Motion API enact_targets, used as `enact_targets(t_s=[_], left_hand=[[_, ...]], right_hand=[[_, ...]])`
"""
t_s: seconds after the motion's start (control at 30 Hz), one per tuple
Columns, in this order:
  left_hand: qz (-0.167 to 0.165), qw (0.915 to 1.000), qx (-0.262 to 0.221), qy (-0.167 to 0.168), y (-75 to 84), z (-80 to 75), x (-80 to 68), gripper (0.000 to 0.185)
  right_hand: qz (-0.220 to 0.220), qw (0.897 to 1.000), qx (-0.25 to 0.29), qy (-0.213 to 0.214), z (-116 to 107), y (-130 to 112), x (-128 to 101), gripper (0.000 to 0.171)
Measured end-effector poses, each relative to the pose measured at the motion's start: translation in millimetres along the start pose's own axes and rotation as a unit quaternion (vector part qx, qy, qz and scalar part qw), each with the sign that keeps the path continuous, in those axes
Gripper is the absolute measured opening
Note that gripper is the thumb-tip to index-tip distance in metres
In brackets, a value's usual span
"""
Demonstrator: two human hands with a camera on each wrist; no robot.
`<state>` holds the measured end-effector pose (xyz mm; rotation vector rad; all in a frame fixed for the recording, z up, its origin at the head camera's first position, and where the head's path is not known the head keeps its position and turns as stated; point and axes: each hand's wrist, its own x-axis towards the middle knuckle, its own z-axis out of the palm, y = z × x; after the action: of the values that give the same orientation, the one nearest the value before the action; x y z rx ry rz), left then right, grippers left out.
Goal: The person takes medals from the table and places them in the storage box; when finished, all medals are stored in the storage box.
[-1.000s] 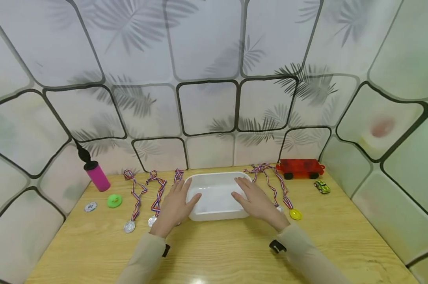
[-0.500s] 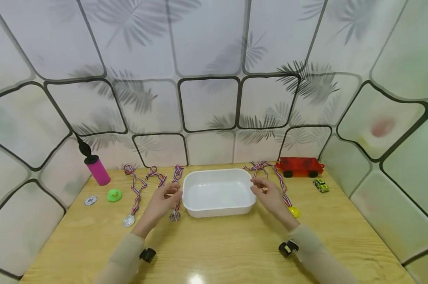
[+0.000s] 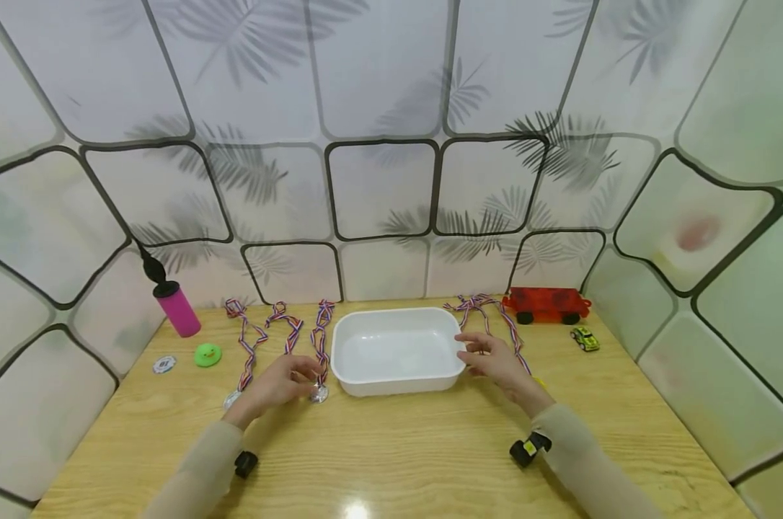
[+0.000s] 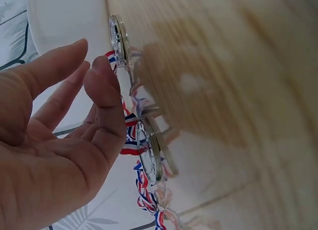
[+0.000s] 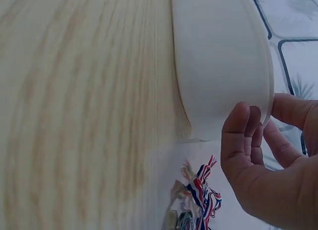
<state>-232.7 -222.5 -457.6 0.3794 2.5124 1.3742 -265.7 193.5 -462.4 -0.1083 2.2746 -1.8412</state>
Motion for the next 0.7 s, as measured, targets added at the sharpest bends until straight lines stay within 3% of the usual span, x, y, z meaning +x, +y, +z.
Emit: enact_targets(t_s=[0.23, 0.5, 0.7], left_hand=[[0.007, 0.9984, 0.047, -0.032, 0.4, 1.1, 5.8, 0.032], [-0.004, 0.9937, 0.108, -0.029, 3.0, 9.0, 10.4, 0.035], [0.005, 0.9926, 0.113, -0.044, 7.4, 9.7, 9.8, 0.033]], right_hand=[[-0.001, 1.0, 0.001, -0.004, 0.9, -3.0, -1.4, 0.045], [0.001, 1.0, 0.003, -0.003, 2.1, -0.9, -1.8, 0.046], [0.003, 1.0, 0.0, 0.001, 1.8, -3.7, -3.5, 0.045]])
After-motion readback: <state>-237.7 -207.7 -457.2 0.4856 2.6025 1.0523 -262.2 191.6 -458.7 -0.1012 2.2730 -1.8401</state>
